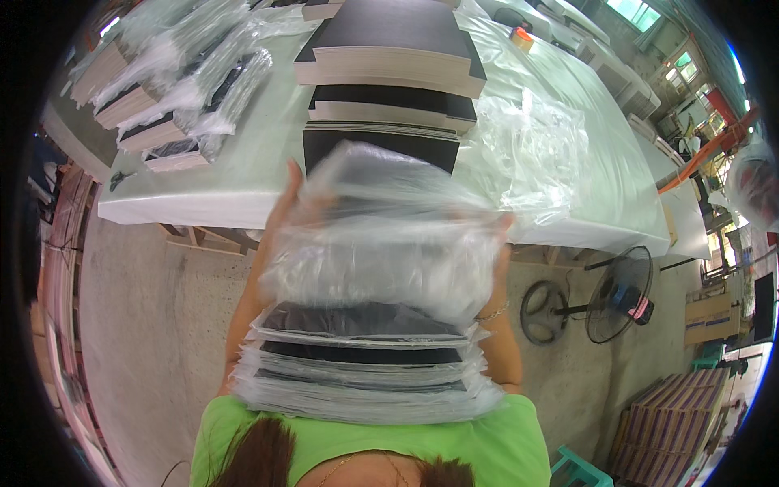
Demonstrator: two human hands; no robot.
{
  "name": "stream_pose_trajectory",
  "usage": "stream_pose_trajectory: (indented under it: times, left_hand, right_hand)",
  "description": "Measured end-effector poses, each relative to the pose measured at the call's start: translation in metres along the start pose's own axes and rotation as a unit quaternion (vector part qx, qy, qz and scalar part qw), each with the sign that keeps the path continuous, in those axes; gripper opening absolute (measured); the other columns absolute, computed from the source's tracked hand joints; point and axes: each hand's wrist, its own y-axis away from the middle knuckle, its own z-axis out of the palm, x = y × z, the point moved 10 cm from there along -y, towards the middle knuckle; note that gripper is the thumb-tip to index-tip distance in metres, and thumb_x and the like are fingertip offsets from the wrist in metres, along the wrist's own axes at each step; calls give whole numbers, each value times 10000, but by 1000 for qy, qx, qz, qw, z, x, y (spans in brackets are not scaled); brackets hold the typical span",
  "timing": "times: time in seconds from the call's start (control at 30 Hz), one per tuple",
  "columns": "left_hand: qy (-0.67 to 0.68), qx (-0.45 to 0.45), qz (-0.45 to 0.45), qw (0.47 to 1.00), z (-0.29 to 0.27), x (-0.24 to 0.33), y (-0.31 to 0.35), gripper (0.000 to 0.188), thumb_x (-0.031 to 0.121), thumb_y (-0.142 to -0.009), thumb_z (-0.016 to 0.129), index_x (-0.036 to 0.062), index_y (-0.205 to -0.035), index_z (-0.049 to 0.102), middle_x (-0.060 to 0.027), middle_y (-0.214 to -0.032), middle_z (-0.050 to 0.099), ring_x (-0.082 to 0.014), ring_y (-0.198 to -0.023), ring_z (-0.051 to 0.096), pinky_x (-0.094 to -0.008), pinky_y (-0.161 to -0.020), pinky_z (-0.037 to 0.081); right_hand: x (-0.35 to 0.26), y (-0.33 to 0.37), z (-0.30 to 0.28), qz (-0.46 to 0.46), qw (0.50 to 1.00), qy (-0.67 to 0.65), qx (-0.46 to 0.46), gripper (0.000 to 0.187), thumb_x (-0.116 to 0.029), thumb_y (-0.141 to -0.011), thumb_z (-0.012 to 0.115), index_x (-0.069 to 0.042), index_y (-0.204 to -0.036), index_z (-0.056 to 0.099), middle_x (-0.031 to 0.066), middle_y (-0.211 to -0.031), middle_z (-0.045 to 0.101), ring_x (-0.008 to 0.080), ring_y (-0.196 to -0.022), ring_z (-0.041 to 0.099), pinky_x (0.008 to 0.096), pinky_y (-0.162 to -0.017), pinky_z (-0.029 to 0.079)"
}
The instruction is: The person places black books into individual plastic bags and stacks them on a white table.
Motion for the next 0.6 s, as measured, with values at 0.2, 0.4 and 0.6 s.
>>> stream_pose_trajectory:
  times: [0.2, 0.4, 0.6]
  left_hand:
    - [-157, -116, -188, 962, -68, -47, 27, 767, 382, -746, 717, 1, -1321, 381, -59, -1107, 568, -105, -905, 582, -224, -722, 514]
    - [-184, 179, -162, 953, -83, -41, 14, 478, 257, -799, 683, 26, -1180, 510, -12, -842, 583, -57, -662, 538, -168, -482, 411]
    - [-96, 206, -63, 972, -188, -40, 42, 531, 408, -840, 587, 17, -1188, 501, -145, -1015, 607, -186, -740, 605, -243, -540, 479]
  right_hand:
    - [-12, -13, 45, 100, 781, -547, -283, 468, -531, -872, 493, -175, -1176, 486, -40, -570, 363, 51, -510, 396, 169, -518, 381]
    - [-1, -17, 25, 79, 794, -567, -205, 384, -529, -854, 530, -201, -1052, 513, -52, -534, 282, 48, -468, 318, 154, -446, 245]
    - [34, -15, 6, 148, 820, -544, -96, 293, -378, -872, 576, -114, -994, 536, -57, -564, 325, 54, -468, 298, 181, -428, 255]
